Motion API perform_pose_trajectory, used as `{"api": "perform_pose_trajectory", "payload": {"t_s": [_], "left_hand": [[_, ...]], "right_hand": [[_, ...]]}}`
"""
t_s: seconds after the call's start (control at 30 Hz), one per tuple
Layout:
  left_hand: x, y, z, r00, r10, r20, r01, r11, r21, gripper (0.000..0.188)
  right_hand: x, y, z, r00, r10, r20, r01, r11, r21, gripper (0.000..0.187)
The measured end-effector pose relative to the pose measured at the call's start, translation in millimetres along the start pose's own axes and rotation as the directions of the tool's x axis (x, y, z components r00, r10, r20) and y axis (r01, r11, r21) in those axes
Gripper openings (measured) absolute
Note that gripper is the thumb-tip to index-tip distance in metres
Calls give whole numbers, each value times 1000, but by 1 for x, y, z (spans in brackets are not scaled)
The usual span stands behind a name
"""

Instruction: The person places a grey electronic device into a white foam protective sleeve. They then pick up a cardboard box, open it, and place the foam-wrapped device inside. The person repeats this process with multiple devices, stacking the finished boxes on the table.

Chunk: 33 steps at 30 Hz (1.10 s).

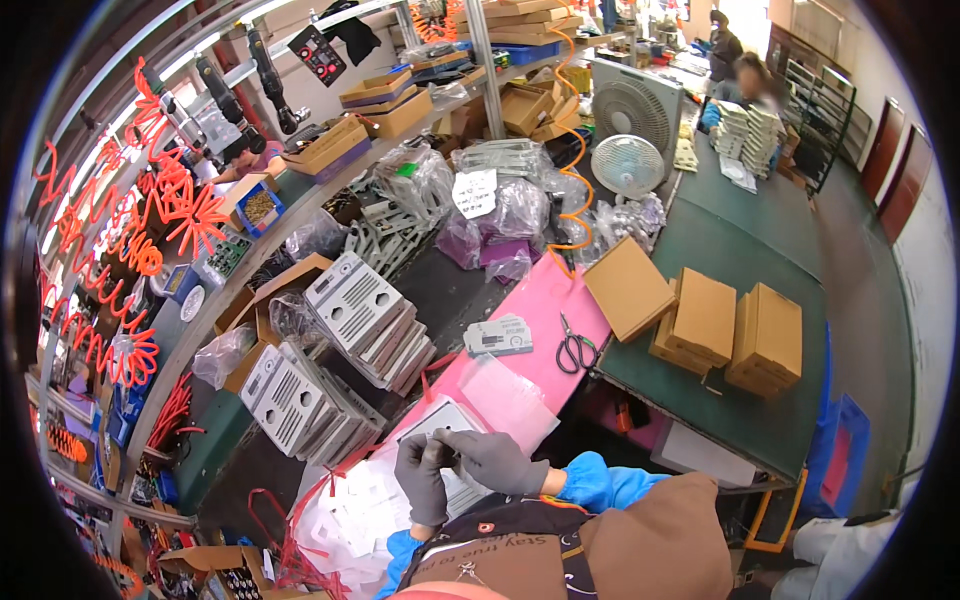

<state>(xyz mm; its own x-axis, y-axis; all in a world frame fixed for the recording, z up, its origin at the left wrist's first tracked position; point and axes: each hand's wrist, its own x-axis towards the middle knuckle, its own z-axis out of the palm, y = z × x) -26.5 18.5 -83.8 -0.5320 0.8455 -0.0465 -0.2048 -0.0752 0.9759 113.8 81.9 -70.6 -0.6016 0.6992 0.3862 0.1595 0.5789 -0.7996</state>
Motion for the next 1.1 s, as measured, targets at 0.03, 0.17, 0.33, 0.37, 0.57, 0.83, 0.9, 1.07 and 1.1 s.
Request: {"api": "perform_pose_trajectory", "payload": {"t_s": [0.03, 0.17, 0.33, 0.37, 0.57, 0.83, 0.9, 1.07, 1.1], "left_hand": [[-2, -1, 0, 1000, 1, -7, -1, 1000, 1, 15], [-6, -6, -3, 993, 99, -70, -98, 995, 23, 10], [-12, 1, -12, 998, 55, 15, -55, 998, -20, 13], [-13, 2, -14, 999, 24, 48, -19, 993, -116, 14], [-16, 18, -10, 994, 51, 97, -42, 995, -93, 20], [-12, -1, -4, 981, 93, 168, -104, 993, 60, 17], [-6, -14, -4, 975, 128, 183, -138, 990, 40, 19], [0, -26, -10, 980, 107, 170, -130, 983, 132, 21], [-2, -22, -2, 990, -46, 130, 64, 988, -143, 22]], "right_hand": [[-3, -1, 0, 1000, 12, 7, -12, 1000, 9, 48], [-12, -11, 9, 1000, 1, -16, -2, 998, -65, 50], [-8, -26, 13, 981, -170, -98, 153, 975, -160, 42], [-9, -26, 16, 980, -186, -75, 163, 957, -241, 44], [-10, -35, 17, 995, 26, -98, -15, 993, 113, 43], [1, 1, 20, 848, 527, -46, -309, 564, 766, 44], [-3, 43, 33, 759, 503, -413, -152, 754, 639, 27], [10, 50, 10, 706, 196, -681, -431, 882, -192, 39], [11, 54, 9, 727, 31, -686, -380, 850, -365, 38]]}}
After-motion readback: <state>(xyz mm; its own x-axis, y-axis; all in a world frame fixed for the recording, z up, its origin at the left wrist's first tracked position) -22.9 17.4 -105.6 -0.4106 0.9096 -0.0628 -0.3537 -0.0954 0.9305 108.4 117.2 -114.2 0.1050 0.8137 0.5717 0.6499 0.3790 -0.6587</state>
